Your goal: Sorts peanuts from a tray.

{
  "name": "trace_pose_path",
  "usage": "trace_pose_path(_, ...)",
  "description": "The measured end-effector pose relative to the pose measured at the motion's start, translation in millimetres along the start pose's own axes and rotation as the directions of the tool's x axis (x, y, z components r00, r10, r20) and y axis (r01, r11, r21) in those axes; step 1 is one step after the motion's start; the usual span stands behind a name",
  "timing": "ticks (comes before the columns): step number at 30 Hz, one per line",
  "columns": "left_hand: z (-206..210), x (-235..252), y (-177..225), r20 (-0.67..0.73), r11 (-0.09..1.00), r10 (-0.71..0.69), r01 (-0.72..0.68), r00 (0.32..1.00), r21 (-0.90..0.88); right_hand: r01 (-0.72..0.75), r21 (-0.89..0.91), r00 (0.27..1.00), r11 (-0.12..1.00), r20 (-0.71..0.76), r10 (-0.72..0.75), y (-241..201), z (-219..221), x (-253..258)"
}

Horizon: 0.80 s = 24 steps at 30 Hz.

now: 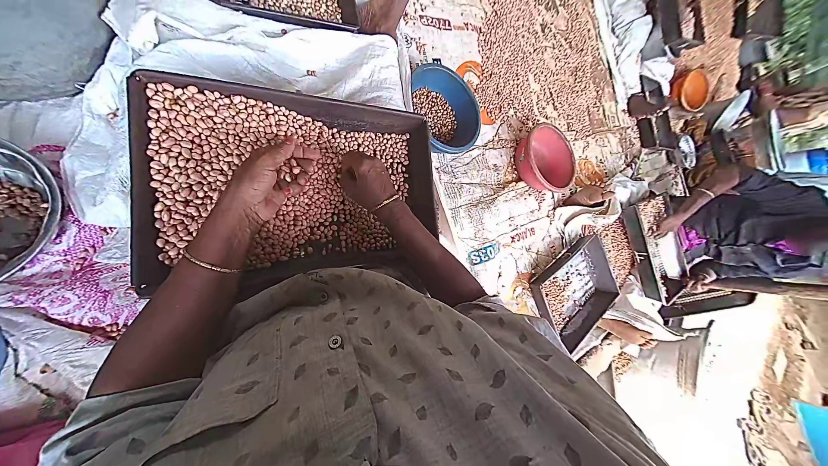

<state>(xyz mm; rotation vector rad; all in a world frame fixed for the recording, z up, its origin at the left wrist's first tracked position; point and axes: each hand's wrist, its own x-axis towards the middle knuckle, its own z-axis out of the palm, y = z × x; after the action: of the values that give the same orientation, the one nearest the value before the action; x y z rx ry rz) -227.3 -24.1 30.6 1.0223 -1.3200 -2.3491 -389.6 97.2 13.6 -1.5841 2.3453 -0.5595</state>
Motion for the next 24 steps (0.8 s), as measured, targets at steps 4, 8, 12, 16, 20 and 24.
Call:
trace_pose_path(4,5,0,-8,0.15,0.989,-0.104,0.085,0.983,0.123,0.278,0.415,0.959,0.866,-0.173,-0.225,-4,-31,-12)
trace_pose_path(8,7,2,-11,0.236,0.986,-0.141,0.115,0.962,0.121,-0.03,-0.009,0.996,1.0,-0.088,0.029,37,-61,-1)
trace_pose_path(12,-4,4,-7,0.207,0.999,-0.036,0.039,0.978,-0.013,-0.199,-0.188,0.978,0.962,0.025,0.207,66,-70,-22)
trace_pose_path(16,-15,7,-5,0.17,0.988,0.068,-0.042,0.983,-0.152,-0.143,-0.257,0.973,0.956,0.141,0.183,53,-50,-63)
trace_pose_path(20,-17,7,0,0.119,0.981,0.095,-0.072,0.988,-0.181,-0.066,-0.281,0.94,0.957,0.305,0.154,16,-21,-104)
trace_pose_path(24,-21,7,0,0.083,0.977,0.111,-0.093,0.99,-0.192,0.048,-0.046,0.946,0.998,0.322,-0.03,8,-31,-116)
